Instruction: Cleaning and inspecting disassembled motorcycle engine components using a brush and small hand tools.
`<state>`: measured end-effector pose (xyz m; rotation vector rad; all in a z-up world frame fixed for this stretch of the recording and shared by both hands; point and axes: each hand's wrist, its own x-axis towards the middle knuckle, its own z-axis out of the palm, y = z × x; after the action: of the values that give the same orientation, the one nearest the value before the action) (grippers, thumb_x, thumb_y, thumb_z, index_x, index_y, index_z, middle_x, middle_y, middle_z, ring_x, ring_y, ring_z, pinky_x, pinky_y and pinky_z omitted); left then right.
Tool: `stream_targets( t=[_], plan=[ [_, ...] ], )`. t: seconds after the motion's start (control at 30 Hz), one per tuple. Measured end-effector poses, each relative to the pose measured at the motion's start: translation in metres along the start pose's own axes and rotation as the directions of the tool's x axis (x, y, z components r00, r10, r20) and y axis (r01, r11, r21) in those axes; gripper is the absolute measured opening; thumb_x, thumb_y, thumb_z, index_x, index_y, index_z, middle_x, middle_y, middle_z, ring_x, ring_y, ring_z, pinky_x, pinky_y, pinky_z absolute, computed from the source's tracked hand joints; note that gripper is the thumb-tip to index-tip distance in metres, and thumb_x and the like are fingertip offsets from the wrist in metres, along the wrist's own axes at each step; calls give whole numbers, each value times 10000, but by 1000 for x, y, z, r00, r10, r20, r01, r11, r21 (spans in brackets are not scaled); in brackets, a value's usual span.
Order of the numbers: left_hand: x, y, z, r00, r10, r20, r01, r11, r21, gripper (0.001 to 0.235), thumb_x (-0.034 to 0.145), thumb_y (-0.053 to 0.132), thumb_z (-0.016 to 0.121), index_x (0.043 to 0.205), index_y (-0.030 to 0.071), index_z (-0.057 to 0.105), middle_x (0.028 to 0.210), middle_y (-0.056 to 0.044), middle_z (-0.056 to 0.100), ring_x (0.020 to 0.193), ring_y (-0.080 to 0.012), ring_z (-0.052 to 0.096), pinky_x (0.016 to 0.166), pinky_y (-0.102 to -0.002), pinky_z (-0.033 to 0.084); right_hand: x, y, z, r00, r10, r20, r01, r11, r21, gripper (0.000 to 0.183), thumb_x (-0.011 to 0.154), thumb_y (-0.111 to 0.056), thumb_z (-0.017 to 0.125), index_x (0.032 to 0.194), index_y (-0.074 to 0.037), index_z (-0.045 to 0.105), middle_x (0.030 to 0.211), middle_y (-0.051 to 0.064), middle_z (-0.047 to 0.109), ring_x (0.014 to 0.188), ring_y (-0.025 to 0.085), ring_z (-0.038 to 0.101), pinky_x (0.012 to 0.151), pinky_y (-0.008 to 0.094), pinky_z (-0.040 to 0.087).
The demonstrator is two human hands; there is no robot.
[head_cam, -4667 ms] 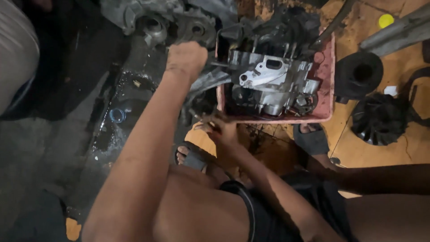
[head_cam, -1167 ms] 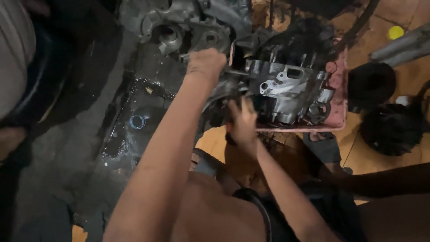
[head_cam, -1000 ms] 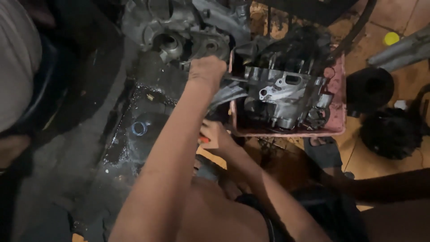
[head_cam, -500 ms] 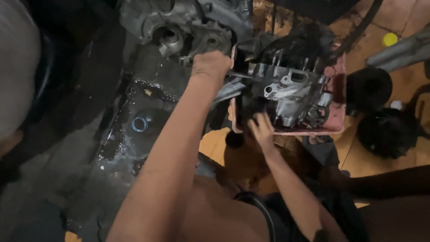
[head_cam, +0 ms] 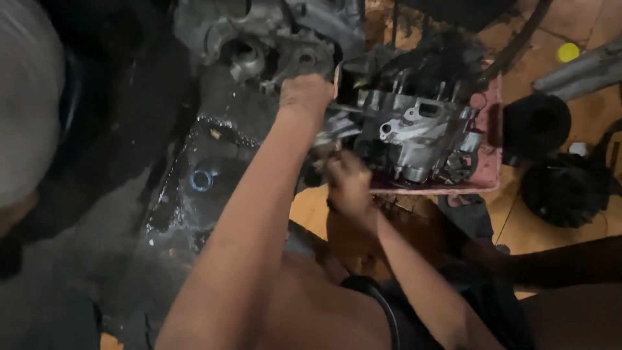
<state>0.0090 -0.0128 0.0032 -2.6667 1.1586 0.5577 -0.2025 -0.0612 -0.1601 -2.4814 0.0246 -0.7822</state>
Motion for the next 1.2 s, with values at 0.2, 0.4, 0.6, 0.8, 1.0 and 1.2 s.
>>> stream_targets(
  t=[0.2,0.4,0.6,0.8,1.0,1.2],
  plan=[
    [-28,-4,-35,990,-18,139,42,983,-177,308,715,-63,851,1008,-39,758,1048,-207,758,974,-402,738,756,-626,621,44,-29,10,977,85,196,-84,996,-11,430,709,-44,815,1125,-24,709,1131,301,644,1079,519,641,918,577,529],
    [-43,-24,-36,994,84,70,-65,969,-237,306,767,78,807,1053,-10,742,1038,-224,746,986,-434,730,734,-603,634,87,-62,-25,934,-39,356,12,997,79,257,753,-40,701,989,-137,737,1072,97,682,903,385,706,780,492,572],
    [-62,-32,-50,988,120,94,-74,916,-394,416,777,178,790,1121,-42,713,1150,-267,705,1088,-468,690,825,-651,598,77,-54,8,979,-7,204,9,1000,-12,137,695,-138,684,831,-149,702,873,80,627,708,360,649,724,447,554],
    [-64,-35,-46,988,151,27,-136,947,-292,235,842,44,748,1046,-37,664,1131,-242,617,967,-456,689,720,-527,610,103,-38,-6,983,61,171,-111,947,302,415,806,99,706,1217,40,698,1249,212,652,1039,292,701,935,334,564],
    [-54,-34,-36,979,187,-79,-200,956,-215,247,829,106,735,1040,-9,681,1116,-266,632,992,-536,671,796,-590,588,137,-33,-36,891,-239,386,175,965,193,244,592,88,570,783,-44,646,870,136,625,752,315,565,632,398,426],
    [-58,-26,-63,994,101,30,-93,975,-203,372,817,169,830,1143,31,718,1164,-211,694,1080,-456,697,843,-551,625,125,-51,-33,767,-176,617,278,958,-73,126,664,-257,795,726,-175,722,888,79,674,861,310,668,775,418,556]
  ],
)
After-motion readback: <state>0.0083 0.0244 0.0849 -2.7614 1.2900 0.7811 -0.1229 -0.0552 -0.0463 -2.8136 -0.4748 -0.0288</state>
